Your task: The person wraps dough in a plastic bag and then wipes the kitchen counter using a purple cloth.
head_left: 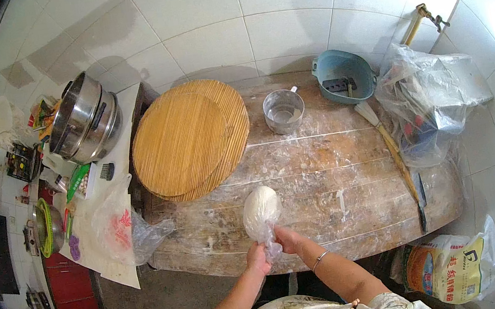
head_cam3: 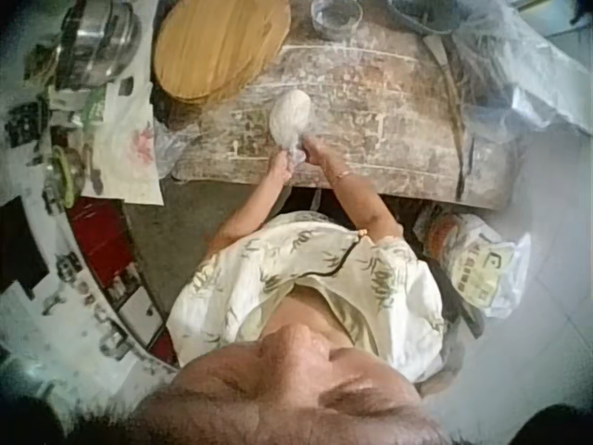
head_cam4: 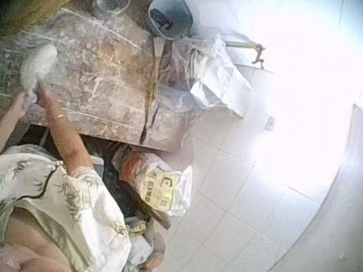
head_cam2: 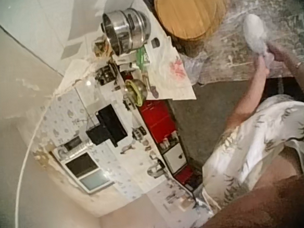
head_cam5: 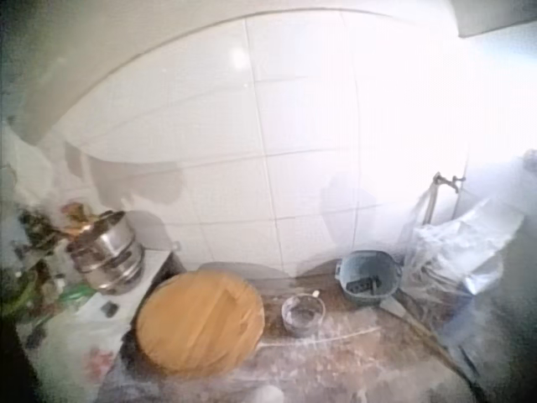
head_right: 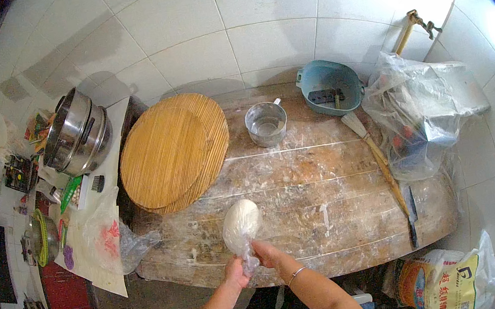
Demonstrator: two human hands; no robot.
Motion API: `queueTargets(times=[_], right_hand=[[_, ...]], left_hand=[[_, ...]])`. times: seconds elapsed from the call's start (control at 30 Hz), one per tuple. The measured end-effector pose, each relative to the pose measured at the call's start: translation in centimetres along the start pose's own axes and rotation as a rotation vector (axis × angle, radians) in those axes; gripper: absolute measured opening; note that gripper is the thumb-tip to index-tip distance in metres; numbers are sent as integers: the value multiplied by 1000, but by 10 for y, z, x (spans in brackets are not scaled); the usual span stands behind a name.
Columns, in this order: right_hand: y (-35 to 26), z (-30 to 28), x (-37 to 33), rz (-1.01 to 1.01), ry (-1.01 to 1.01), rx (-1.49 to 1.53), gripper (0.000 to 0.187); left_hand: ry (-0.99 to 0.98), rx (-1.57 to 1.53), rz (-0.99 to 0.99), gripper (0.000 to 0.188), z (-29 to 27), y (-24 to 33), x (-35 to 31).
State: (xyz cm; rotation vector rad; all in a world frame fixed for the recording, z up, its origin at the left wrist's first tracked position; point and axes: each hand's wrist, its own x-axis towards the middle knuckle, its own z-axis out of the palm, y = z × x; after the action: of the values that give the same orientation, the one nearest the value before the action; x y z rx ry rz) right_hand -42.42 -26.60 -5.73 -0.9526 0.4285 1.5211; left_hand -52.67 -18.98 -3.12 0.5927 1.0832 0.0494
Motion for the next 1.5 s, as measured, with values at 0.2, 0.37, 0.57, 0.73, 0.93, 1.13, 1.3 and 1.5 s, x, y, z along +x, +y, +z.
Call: queueTargets(times=[0.2,0.37,0.57,0.73,0.93,1.13,1.3,1.5], right_hand=[[10,-19,20,-204,64,-520,34],[-42,7,-9,-405,297,-1530,35],[-77,30,-47,-812,565,-1712,15],[-62,11,-47,-1320,407,-1645,12],[-55,2,-81,-1061,337,-1293,17],[-57,-5,-77,-338,513,-424,39],[-54,-14,-29,-144,177,-126,37],[-76,-12,-8,-203,183,-483,24]], left_hand=[[154,607,238,16,1,-15,-7],[86,963,256,22,9,3,-23],[88,948,616,47,12,44,-15],[-148,1577,1055,43,77,96,-28],[-158,1510,806,18,68,76,14],[-15,1420,958,19,65,59,18],[-144,1516,1186,27,62,57,19],[-307,1650,1210,36,38,57,-1]])
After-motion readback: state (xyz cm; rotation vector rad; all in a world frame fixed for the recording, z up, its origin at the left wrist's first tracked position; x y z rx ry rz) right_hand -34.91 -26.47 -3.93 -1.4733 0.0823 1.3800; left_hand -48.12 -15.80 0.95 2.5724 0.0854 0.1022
